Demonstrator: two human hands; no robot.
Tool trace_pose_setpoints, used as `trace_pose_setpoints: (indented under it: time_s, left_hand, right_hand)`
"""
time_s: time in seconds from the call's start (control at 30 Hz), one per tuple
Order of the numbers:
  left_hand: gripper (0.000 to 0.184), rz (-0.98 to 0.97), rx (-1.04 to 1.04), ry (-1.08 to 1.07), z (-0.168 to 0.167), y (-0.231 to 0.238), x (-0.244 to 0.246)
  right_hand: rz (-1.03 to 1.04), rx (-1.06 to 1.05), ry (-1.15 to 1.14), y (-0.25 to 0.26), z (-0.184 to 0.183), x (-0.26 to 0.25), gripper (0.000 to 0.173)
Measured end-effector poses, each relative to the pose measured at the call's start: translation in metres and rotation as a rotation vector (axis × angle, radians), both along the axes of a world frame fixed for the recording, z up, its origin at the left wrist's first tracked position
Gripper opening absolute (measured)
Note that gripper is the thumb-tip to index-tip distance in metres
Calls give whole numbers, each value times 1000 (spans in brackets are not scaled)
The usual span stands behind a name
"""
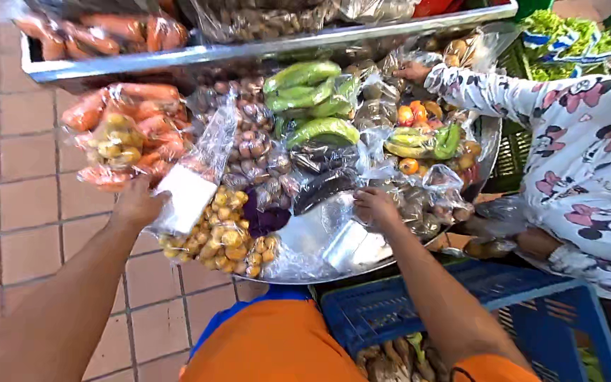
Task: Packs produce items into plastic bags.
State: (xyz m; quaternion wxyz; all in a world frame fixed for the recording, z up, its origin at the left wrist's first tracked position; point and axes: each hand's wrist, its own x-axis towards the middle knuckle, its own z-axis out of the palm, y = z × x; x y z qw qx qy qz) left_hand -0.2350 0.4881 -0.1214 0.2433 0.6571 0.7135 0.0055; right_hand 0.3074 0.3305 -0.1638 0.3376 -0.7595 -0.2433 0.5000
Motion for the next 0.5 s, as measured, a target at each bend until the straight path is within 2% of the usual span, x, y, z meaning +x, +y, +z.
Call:
trace_pose_setpoints:
  time_s: [0.03, 0.07, 0.13, 0.23, 0.3, 0.4, 0.5]
  left_hand:
    - [56, 10, 54, -14, 1, -11, 4]
    - [56, 21, 107, -20, 4, -24, 11]
    - [54, 0, 168, 4, 3, -51, 23]
    - [50, 7, 215, 63, -17, -89, 32]
    - [46, 28, 258, 66, -14, -106, 40]
    - [43, 0, 302, 25, -1, -122, 47]
    - [41, 1, 305, -95, 15, -138, 44]
  right_hand:
    - [143, -2, -123, -15, 3, 17, 31]
    - [278, -71, -221, -29, 4, 29, 30]
    - [465, -345, -269, -57, -7, 33, 38]
    - [437, -698, -217, -82, -47, 15, 66]
    - [370, -745, -224, -82, -70, 5, 72]
    - [387, -724, -246, -75, -74, -3, 52]
    - [596, -810, -318, -71, -44, -6, 32]
